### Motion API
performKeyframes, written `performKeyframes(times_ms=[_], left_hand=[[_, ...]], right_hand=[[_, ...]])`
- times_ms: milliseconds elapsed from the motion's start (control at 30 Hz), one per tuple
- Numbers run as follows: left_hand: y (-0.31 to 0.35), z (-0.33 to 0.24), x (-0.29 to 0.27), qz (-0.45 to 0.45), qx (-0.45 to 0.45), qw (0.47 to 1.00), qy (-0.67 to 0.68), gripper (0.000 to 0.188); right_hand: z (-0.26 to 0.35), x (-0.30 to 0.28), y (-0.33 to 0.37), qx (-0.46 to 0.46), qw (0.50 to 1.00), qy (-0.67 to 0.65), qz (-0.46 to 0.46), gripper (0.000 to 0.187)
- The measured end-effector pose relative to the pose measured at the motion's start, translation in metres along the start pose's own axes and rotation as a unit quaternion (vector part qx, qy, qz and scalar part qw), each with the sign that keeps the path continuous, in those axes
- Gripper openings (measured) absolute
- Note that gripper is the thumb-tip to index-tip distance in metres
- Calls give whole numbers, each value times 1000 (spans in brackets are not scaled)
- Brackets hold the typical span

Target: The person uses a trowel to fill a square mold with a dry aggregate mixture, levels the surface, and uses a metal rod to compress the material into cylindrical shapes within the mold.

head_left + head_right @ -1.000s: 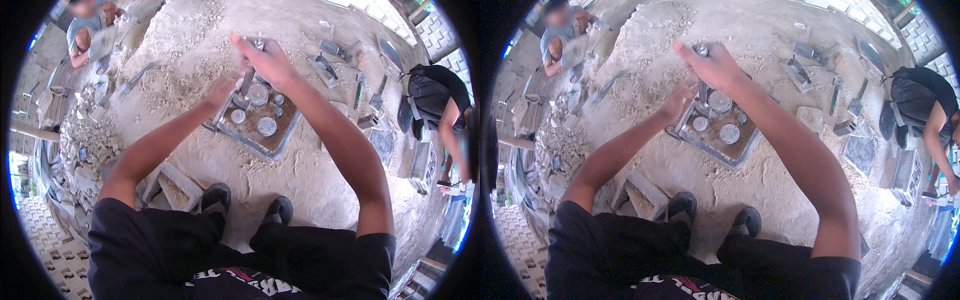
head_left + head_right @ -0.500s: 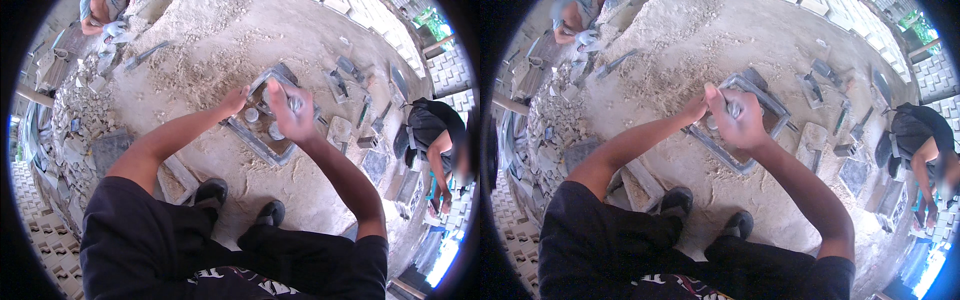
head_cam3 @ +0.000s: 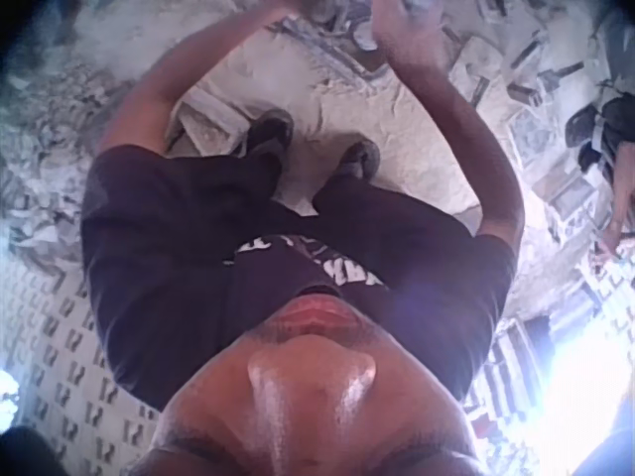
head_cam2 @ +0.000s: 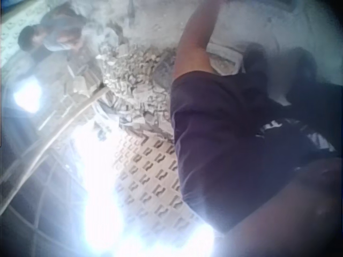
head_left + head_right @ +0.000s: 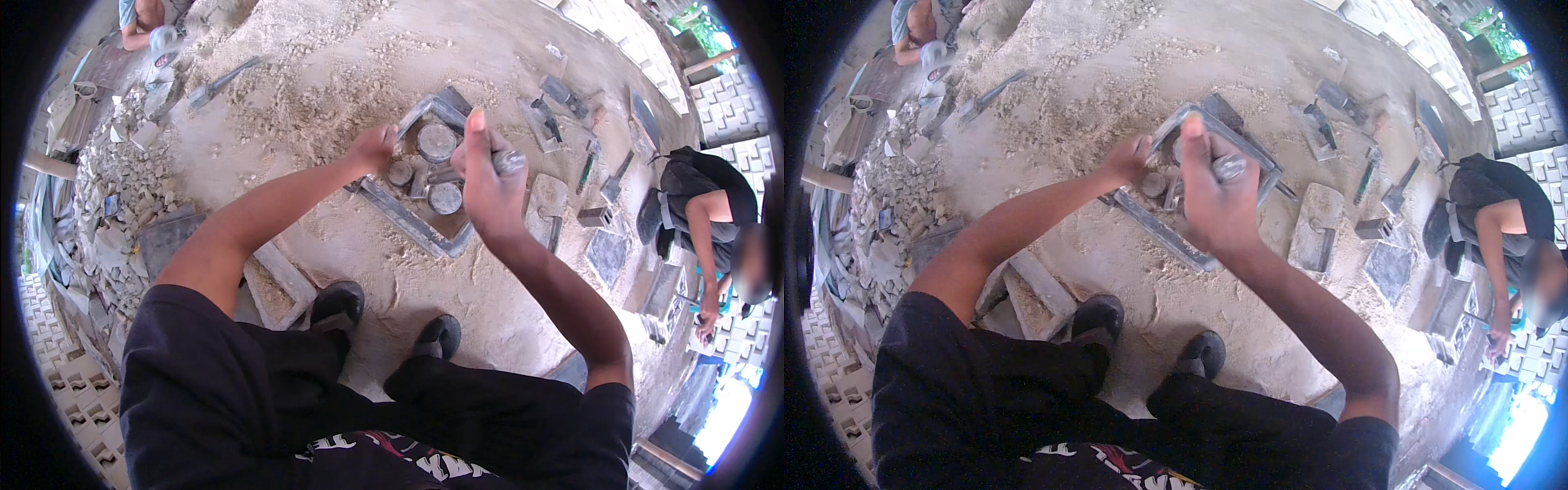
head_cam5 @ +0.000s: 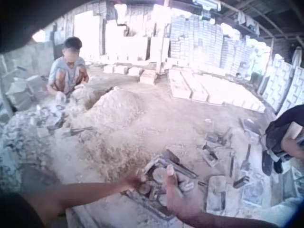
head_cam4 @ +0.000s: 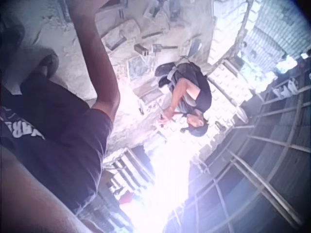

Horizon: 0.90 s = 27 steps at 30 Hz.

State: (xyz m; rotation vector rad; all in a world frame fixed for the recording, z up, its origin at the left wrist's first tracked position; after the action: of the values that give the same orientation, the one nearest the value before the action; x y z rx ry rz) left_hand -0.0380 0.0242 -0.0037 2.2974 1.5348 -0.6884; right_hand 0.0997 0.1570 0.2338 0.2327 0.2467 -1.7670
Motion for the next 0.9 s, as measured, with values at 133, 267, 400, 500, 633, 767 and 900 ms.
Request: performKeyframes(times_ms=[133,267,400,500,633,767,900], left_hand=[[-1,-7,-2,24,-26,999,17,56],[-1,-7,-9,30,-35,999,-4,65],[0,-9,-11,-22,-29,999,-21,68],[-4,-9,-10,26,-43,998,-31,68],[12,-30,-18,-21,83,995,50,65],[-2,-14,-14,-13,-6,999,34,67],[-4,-16,-13,32,-22,999,22,70]], right_hand=[[3,-15,-1,2,997,-63,37,47],[11,-8,15,-84,986,-29,138,41],[20,6,23,-128,969,6,211,36],[5,14,19,-135,965,55,216,38],[36,26,23,-217,959,11,182,41],[28,39,7,-224,928,38,295,40],[48,26,12,-180,943,-14,279,39]])
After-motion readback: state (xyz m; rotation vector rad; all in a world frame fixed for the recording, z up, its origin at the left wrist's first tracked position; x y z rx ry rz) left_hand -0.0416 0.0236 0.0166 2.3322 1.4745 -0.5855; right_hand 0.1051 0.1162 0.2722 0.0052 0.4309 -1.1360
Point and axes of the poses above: each hand's wrist, its own y-axis away from the middle knuckle, its own x-axis out of the palm, z = x × y, the point moved 4 cm from there along -y, towards the middle knuckle, and after that the axes turned 8 degrees about y, right-handed, at the moved point
